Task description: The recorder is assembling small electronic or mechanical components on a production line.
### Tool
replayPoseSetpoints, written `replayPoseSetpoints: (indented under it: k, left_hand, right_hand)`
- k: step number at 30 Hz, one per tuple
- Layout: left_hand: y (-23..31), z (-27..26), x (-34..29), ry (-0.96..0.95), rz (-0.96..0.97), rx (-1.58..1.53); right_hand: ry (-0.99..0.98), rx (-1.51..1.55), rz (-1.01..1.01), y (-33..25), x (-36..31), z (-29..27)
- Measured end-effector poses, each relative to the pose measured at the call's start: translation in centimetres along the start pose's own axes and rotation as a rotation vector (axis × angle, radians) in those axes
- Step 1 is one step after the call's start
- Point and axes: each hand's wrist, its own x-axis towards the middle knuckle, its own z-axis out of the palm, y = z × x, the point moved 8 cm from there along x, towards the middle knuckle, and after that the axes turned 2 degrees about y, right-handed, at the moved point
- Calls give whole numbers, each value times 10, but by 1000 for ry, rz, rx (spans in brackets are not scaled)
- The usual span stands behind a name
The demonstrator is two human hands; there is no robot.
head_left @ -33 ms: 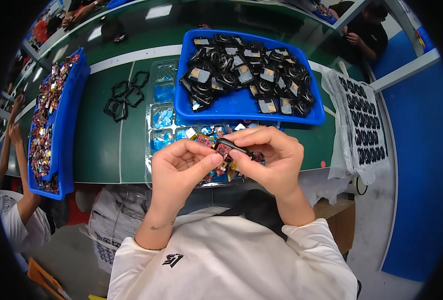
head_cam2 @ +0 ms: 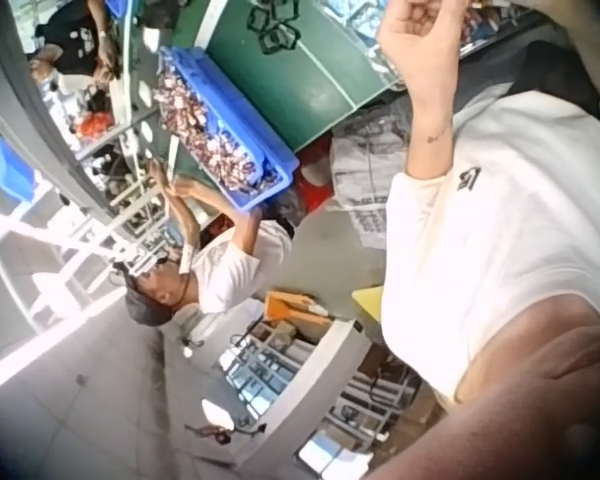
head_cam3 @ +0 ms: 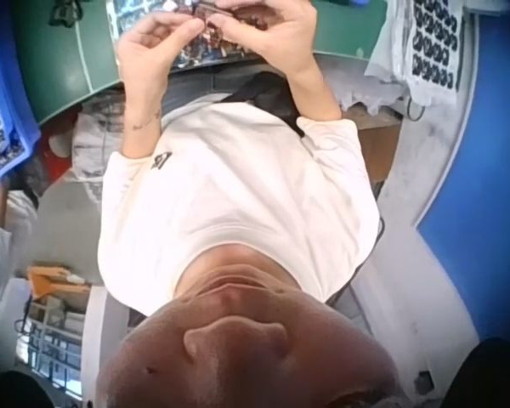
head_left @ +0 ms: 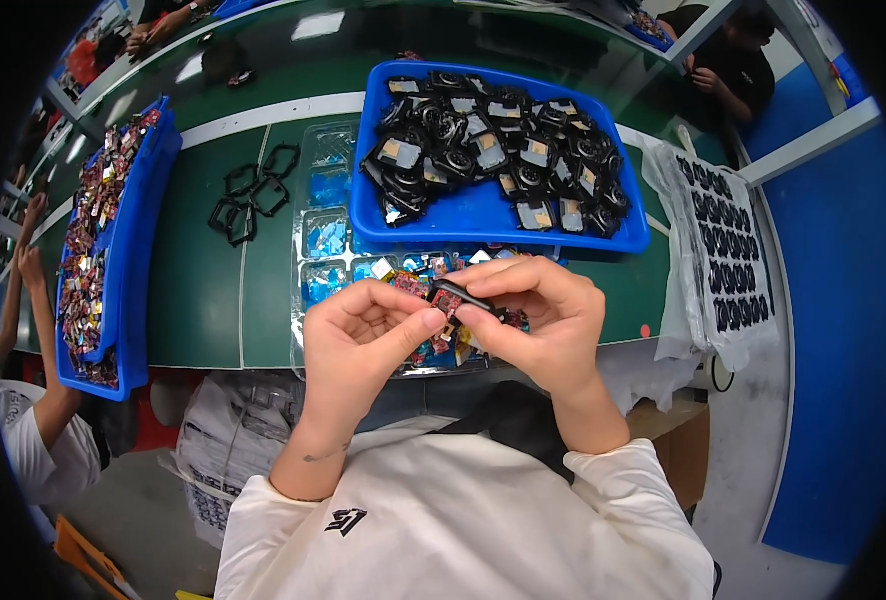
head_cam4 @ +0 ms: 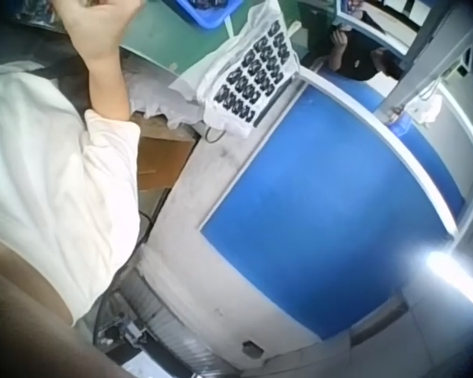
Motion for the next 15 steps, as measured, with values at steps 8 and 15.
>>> replayPoseSetpoints:
  k: [8, 15]
  left_hand:
    - [11, -16, -3, 87, 151, 268]
    - [26, -92, -17, 479, 443, 485]
  right_hand:
    - [-138, 11, 200, 2, 26, -1]
    - [179, -238, 58, 43, 176, -120]
